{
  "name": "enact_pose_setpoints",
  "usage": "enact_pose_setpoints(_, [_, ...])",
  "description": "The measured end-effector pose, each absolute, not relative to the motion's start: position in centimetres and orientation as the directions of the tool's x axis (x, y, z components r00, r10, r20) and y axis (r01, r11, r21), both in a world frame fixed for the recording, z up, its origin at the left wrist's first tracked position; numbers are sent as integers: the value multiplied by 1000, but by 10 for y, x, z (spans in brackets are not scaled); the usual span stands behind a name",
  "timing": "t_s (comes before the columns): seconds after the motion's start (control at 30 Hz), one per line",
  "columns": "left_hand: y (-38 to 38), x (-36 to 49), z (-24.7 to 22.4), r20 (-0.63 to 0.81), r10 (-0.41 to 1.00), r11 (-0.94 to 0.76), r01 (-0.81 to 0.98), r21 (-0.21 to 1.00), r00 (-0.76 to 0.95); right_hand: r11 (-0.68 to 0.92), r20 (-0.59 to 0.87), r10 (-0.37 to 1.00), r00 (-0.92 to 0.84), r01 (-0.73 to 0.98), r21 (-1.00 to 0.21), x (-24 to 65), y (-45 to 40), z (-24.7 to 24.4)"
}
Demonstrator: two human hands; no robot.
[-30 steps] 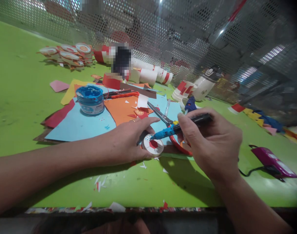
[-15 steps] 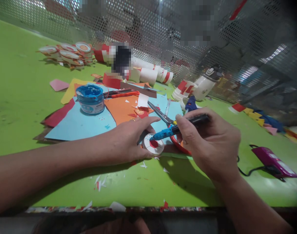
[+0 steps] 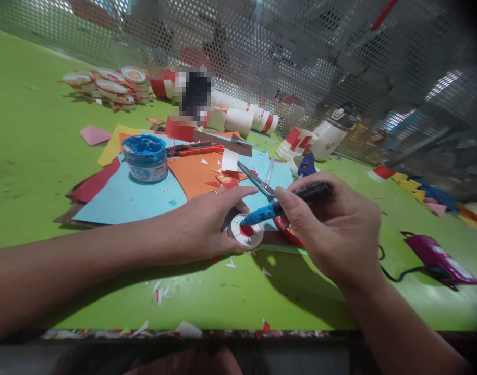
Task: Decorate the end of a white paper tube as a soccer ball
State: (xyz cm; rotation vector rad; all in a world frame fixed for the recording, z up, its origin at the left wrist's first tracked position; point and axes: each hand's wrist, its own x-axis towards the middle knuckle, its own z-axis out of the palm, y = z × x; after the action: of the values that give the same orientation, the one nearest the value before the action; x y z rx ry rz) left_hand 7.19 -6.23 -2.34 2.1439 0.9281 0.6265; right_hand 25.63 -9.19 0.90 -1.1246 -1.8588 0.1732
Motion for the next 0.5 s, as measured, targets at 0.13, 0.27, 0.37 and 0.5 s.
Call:
enact_pose_setpoints(0.13, [-63, 72, -23, 173, 765, -513, 423, 747, 621, 590, 609, 762, -219, 623, -514, 255, -93, 14])
enact_pose_setpoints(0.27, [-64, 71, -26, 159, 773, -502, 439, 745, 614, 615, 606, 747, -275, 633, -471, 255, -92, 16])
enact_pose_setpoints(0.37, [-63, 70, -26, 131, 789, -475, 461, 749, 601, 626, 585, 751, -305, 610, -485, 256, -92, 15])
enact_pose_setpoints(0.5, [-63, 70, -24, 116, 785, -469, 462, 753, 609, 623, 599, 749, -284, 610, -490, 257, -94, 15])
